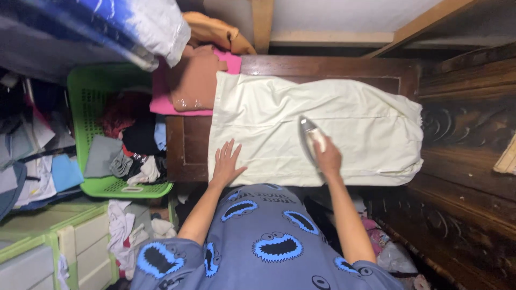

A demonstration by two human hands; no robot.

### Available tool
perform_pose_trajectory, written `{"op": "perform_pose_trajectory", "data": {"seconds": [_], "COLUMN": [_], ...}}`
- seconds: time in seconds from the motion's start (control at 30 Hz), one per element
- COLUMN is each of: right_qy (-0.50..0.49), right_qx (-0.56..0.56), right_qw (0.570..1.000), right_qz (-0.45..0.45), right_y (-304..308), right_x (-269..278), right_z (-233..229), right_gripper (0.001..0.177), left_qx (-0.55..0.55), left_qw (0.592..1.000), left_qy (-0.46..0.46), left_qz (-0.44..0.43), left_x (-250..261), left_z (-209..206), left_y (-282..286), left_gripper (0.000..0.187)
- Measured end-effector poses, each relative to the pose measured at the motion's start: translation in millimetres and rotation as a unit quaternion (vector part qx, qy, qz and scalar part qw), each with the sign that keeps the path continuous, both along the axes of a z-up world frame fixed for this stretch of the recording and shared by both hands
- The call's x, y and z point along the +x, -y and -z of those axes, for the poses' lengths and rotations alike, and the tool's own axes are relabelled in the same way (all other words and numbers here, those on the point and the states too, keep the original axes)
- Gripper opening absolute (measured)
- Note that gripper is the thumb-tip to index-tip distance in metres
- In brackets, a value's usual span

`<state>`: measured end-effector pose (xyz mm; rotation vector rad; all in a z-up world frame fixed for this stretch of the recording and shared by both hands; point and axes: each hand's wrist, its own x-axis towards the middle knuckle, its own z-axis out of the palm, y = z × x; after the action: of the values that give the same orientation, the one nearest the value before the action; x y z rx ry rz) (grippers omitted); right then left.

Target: The person is laying out and ironing a pair of white trousers on a wooden surface.

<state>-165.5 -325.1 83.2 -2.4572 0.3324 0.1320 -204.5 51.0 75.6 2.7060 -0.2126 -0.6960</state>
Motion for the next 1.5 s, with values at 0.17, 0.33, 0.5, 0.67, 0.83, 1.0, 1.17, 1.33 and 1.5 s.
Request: {"op": "perform_pose_trajectory", "data": {"seconds": [0.17, 0.33, 0.5, 0.67, 0.83, 1.0, 1.17, 1.33, 1.5], "right_qy": [-0.028, -0.042, -0.018, -0.069, -0.007, -0.061, -0.052, 0.022, -0.032], "right_qx": [-0.040, -0.090, -0.020, -0.029, -0.017, -0.078, -0.092, -0.011, 0.015], "right_qw": [0.998, 0.994, 0.984, 0.964, 0.957, 0.987, 0.987, 0.984, 0.961], "right_qz": [0.028, -0.052, -0.177, -0.254, -0.290, -0.128, -0.118, -0.175, -0.273], "right_y": [17.9, -15.8, -88.0, -125.3, -99.1, -43.7, -56.6, -130.1, -210.0], "right_x": [-13.8, -18.8, -16.2, -13.9, -11.5, -15.0, -15.5, -12.9, -5.0], "right_z": [-0.8, -5.1, -25.5, -32.9, -27.0, -21.1, -6.7, -9.4, -33.5], "right_gripper": [0.038, 0.039, 0.045, 0.044, 0.045, 0.049, 0.045, 0.046, 0.044], "left_qx": [0.017, 0.024, 0.078, 0.102, 0.140, 0.144, 0.123, 0.120, 0.129], "left_qw": [0.991, 0.992, 0.989, 0.990, 0.986, 0.983, 0.988, 0.989, 0.986], "left_qy": [0.121, 0.085, 0.098, 0.076, 0.079, 0.102, 0.080, 0.057, 0.074], "left_qz": [-0.056, -0.095, -0.074, -0.062, -0.045, -0.048, -0.057, -0.061, -0.068], "left_x": [-41.7, -51.3, -56.0, -56.6, -57.5, -60.4, -57.8, -55.5, -58.3], "left_z": [49.5, 37.2, 57.7, 56.0, 56.3, 65.1, 59.1, 55.8, 55.3], "left_y": [-30.9, -43.9, -44.8, -48.2, -51.1, -52.3, -53.1, -53.0, -52.1], "left_gripper": [0.078, 0.084, 0.093, 0.109, 0.117, 0.121, 0.123, 0.124, 0.126]}}
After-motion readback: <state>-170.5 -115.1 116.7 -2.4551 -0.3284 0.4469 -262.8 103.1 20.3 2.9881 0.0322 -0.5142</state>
